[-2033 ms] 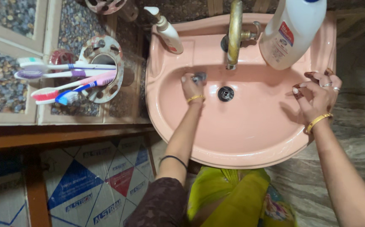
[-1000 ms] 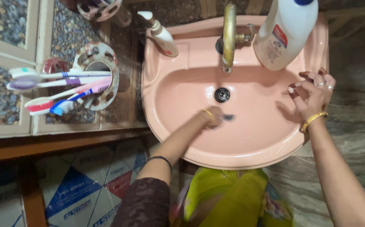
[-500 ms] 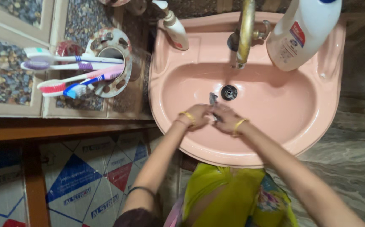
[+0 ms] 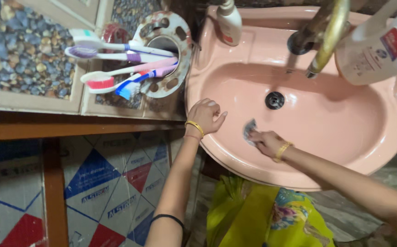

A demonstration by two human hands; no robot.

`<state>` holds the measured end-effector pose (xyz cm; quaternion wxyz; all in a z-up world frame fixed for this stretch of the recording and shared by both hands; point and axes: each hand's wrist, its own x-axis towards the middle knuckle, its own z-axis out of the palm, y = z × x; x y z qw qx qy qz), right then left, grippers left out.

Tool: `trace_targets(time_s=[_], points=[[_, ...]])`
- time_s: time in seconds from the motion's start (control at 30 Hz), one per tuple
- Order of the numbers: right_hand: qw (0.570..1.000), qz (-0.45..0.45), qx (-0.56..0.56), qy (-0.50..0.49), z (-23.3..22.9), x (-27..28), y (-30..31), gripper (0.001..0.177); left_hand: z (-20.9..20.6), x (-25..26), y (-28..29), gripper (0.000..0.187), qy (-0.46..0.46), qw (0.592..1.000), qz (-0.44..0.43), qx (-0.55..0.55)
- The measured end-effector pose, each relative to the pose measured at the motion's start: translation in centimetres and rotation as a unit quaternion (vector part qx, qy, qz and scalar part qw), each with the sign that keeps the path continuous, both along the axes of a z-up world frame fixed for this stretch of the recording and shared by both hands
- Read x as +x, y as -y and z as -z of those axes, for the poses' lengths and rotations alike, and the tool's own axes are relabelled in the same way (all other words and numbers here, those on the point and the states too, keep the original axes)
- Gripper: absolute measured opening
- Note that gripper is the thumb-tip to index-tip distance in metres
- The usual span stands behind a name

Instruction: The person scrubs a pink bathroom sink with a dark cloth, moving the cloth over the basin and around the drain. The person then rinses the cloth under running water from the faucet and wrings it out.

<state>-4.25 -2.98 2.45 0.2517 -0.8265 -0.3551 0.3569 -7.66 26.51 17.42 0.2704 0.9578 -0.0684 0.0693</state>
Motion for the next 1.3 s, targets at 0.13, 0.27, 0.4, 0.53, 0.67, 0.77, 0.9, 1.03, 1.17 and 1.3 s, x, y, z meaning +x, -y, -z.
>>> trace_targets(time_s=[0.13,0.27,0.4,0.53,0.67,0.77,0.9,1.03,1.17,1.3], points=[[0.974,0.071,0.151,0.152,0.9,1.7,-10.4,0.055,0.5,0.1,-0.5,0.03,0.027,0.999,-0.009,-0.021],[0.987,0.0,0.138,0.086,-0.1,0.9,-9.8,0.046,0.7,-0.6,-0.8,0.029,0.04,0.999,-0.004,-0.029],[0.99,-0.105,0.083,-0.037,-2.7,0.0,3.0,0.046,0.7,0.0,-0.8,0.032,0.029,0.999,-0.01,-0.034],[0.985,-0.144,0.055,0.082,-3.4,2.4,9.8,0.03,1.0,-0.3,-0.8,0.034,0.035,0.998,-0.026,-0.037],[0.985,-0.051,0.096,0.13,-3.6,4.0,-0.1,0.017,0.8,-0.2,-1.0,0.035,0.033,0.997,-0.04,-0.05],[0.942,0.115,0.307,0.078,-4.3,2.8,-11.3,0.026,0.7,-0.5,-0.7,0.027,0.055,0.994,-0.066,-0.067],[0.978,0.051,0.204,0.014,-5.4,1.0,-12.6,0.019,0.2,-0.9,-0.9,0.015,0.097,0.987,-0.102,-0.073],[0.982,-0.132,0.133,-0.027,-4.1,1.3,1.2,0.029,-0.2,-0.8,-0.9,0.015,0.073,0.986,-0.115,-0.1],[0.995,-0.033,-0.077,0.044,-1.9,4.0,9.6,0.031,-0.1,-0.8,-0.7,0.015,0.168,0.975,-0.137,-0.051],[0.989,0.11,0.101,-0.018,-0.8,3.9,-1.4,0.028,0.5,-0.5,-1.0,0.015,0.138,0.975,-0.165,-0.061]])
